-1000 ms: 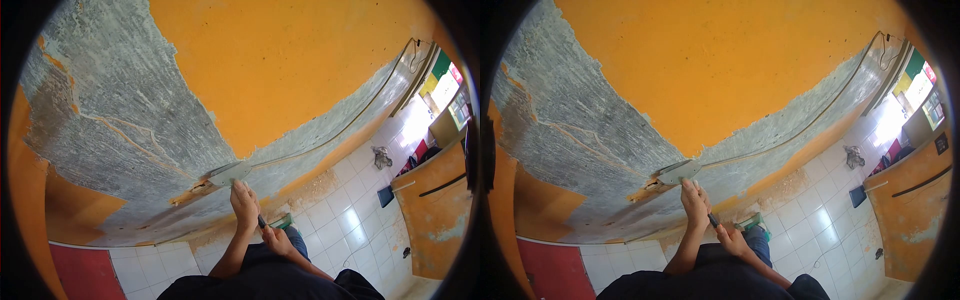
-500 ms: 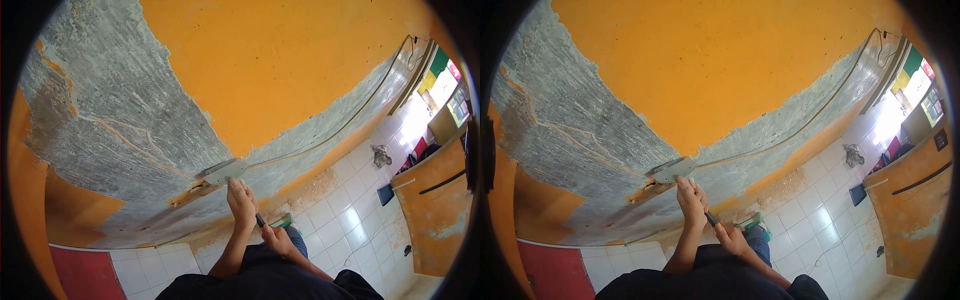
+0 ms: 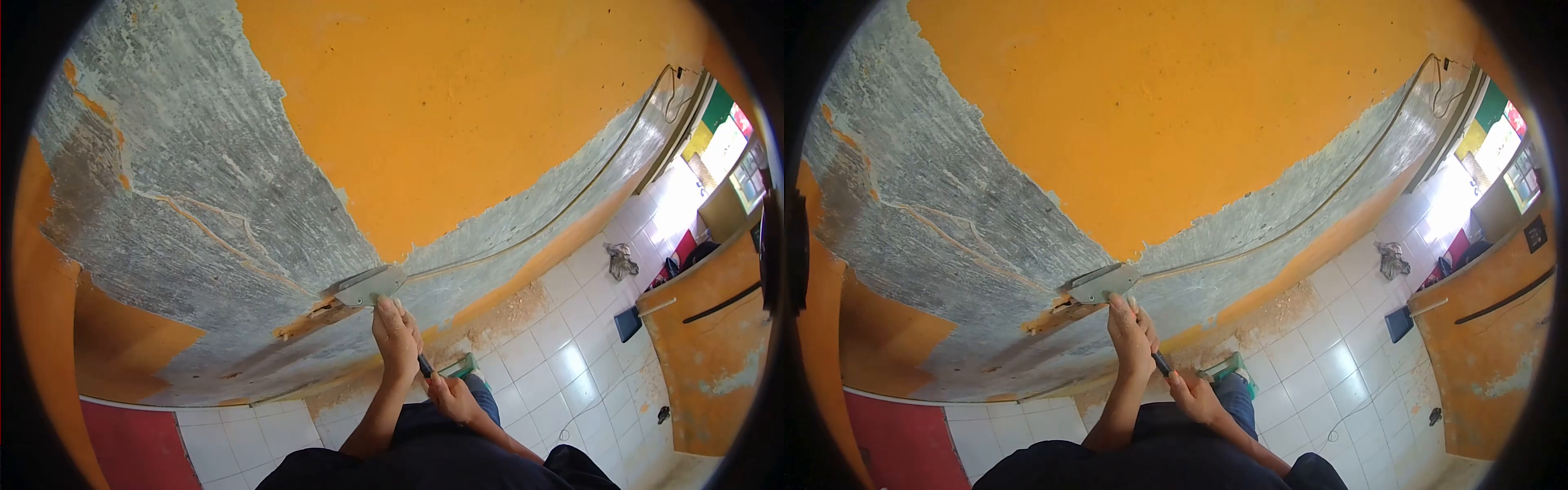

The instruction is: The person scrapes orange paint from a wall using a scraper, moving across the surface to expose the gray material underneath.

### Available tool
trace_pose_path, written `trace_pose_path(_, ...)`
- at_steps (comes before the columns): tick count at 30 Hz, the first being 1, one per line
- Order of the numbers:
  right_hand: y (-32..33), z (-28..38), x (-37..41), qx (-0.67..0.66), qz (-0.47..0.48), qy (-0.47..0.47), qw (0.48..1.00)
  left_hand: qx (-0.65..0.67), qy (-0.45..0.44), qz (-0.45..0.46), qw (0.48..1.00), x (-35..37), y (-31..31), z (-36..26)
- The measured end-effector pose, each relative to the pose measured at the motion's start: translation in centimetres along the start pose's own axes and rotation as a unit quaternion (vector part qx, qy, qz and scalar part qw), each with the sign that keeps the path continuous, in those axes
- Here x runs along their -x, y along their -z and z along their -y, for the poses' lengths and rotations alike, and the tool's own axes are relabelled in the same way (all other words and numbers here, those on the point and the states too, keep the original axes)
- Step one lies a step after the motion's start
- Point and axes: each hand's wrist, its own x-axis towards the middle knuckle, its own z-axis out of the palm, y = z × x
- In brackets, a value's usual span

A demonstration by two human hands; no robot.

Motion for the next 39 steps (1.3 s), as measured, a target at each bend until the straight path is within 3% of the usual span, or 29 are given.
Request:
trace_pose_path(4, 0.2, -1.9, -0.5, 0.024, 0.030, -0.009, 0.999, 0.025, 0.018, 0.000, 1.000, -0.5, 1.1, 0.9)
trace_pose_path(6, 0.6, -1.2, -0.6, -0.025, 0.050, -0.012, 0.998, 0.144, 0.046, 0.131, 0.980, -1.1, 2.1, 1.0)
trace_pose_path(8, 0.4, -0.3, 0.2, -0.077, 0.077, -0.020, 0.994, 0.147, 0.024, 0.174, 0.973, -1.3, 2.3, 0.9)
trace_pose_path(10, 0.2, 0.9, 1.0, -0.188, 0.055, 0.081, 0.977, 0.149, -0.003, 0.219, 0.964, -1.6, 2.4, 0.7)
trace_pose_path(11, 0.1, 0.0, 1.1, -0.190, 0.057, 0.079, 0.977, 0.177, 0.014, 0.214, 0.961, -1.4, 2.5, 0.8)
trace_pose_path(13, 0.3, -1.9, 1.5, -0.046, 0.023, 0.151, 0.987, 0.206, 0.029, 0.209, 0.956, -1.3, 2.6, 0.9)
trace_pose_path(17, -0.2, -0.8, 1.5, 0.064, 0.028, 0.216, 0.974, 0.259, 0.055, 0.218, 0.939, -1.2, 3.5, 1.9)
trace_pose_path(19, -0.4, -0.3, 1.5, 0.124, -0.018, 0.273, 0.954, 0.279, 0.052, 0.237, 0.929, -1.4, 3.2, 1.7)
trace_pose_path(20, -0.4, 0.2, 1.8, 0.122, -0.020, 0.272, 0.954, 0.271, 0.045, 0.233, 0.933, -1.1, 2.9, 0.9)
trace_pose_path(22, -0.2, 1.7, 2.7, 0.099, 0.015, 0.170, 0.980, 0.264, 0.039, 0.225, 0.937, -0.8, 3.0, 1.0)
trace_pose_path(26, -0.2, 0.1, 2.6, 0.063, 0.009, 0.179, 0.982, 0.269, 0.051, 0.214, 0.938, -0.8, 2.6, 0.7)
trace_pose_path(28, -0.1, 1.3, 3.1, 0.031, 0.036, 0.110, 0.993, 0.259, 0.046, 0.215, 0.940, -0.4, 2.8, 0.6)
trace_pose_path(39, -0.7, -0.4, 2.3, -0.044, 0.060, 0.137, 0.988, 0.215, 0.045, 0.172, 0.960, -0.3, 2.1, -0.2)
